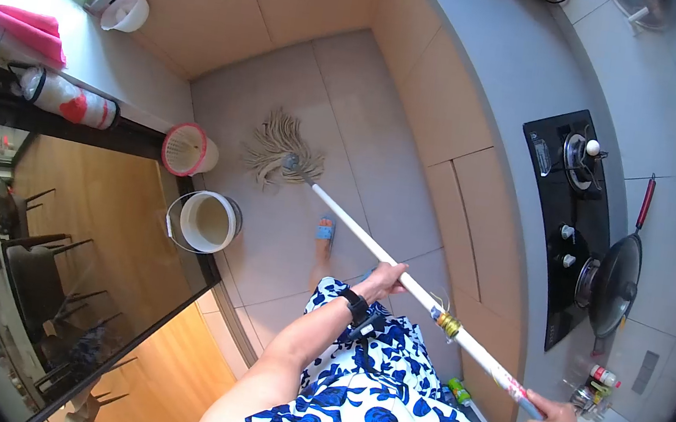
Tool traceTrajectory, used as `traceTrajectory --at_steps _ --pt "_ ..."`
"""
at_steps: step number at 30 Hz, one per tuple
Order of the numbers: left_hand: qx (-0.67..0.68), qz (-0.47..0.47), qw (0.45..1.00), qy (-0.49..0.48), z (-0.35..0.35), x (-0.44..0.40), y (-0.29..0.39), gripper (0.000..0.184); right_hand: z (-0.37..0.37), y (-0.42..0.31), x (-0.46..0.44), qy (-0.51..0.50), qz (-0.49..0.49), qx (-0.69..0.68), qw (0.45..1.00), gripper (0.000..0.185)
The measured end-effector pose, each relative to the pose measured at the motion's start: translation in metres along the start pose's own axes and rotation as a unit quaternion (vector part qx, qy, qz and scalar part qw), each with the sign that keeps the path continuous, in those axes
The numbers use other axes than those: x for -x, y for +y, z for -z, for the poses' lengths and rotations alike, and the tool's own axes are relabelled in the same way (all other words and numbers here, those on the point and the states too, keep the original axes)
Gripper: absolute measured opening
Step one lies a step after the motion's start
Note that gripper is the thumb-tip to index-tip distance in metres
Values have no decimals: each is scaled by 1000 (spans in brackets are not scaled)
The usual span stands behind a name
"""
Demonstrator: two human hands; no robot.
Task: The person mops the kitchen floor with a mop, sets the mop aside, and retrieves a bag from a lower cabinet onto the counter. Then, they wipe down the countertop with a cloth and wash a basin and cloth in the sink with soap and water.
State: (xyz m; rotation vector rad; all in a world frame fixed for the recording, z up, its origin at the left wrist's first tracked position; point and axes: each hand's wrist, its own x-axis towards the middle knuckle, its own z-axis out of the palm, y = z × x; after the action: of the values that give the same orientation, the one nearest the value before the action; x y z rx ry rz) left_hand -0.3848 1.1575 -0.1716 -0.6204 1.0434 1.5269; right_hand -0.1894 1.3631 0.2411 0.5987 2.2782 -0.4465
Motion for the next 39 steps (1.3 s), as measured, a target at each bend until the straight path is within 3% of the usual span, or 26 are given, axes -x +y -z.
traceTrajectory --at_steps 2,6,8,9,10,12,13,16,17,20,23,30,39 --pt "-17 16 1000 -16 -21 -6 -14 30 -17 27 19 33 9 -39 999 58" --pt "-67 6 996 -55 -49 -21 -25 32 -22 -4 46 -29 -210 -189 959 63" --pt "-99 -18 994 -49 -67 -10 -18 32 -41 14 58 -51 -212 -267 939 65" --pt "-116 -30 992 -46 -74 -13 -18 33 -35 -5 63 -87 -81 -38 992 47" --pt "-129 -31 989 -63 -81 -18 -18 34 -33 -20 60 -82 -179 -134 971 45" --pt "-157 -32 982 -99 -90 -26 -14 34 -27 -41 53 -67 -365 -319 872 43" --pt "-167 -22 979 -110 -96 -28 -10 34 -33 -34 58 -57 -309 -336 888 40" --pt "-188 -58 973 -120 -108 -35 2 32 -30 -38 53 -60 -266 -350 896 38" --pt "-196 -29 970 -138 -109 -44 7 42 -37 -24 51 -60 -231 -371 897 39" --pt "-89 -63 985 -132 -113 -84 -1 56 -39 -23 30 -66 -236 -406 880 41" --pt "-13 -38 998 -55 -122 -88 26 50 -38 -27 5 -74 -239 -423 871 43" --pt "-122 -41 991 -30 -100 -108 124 53 -19 -69 -61 -75 -245 -450 856 50" --pt "-70 -53 994 -62 -40 -140 264 51 19 -168 -155 -27 -231 -473 850 61"
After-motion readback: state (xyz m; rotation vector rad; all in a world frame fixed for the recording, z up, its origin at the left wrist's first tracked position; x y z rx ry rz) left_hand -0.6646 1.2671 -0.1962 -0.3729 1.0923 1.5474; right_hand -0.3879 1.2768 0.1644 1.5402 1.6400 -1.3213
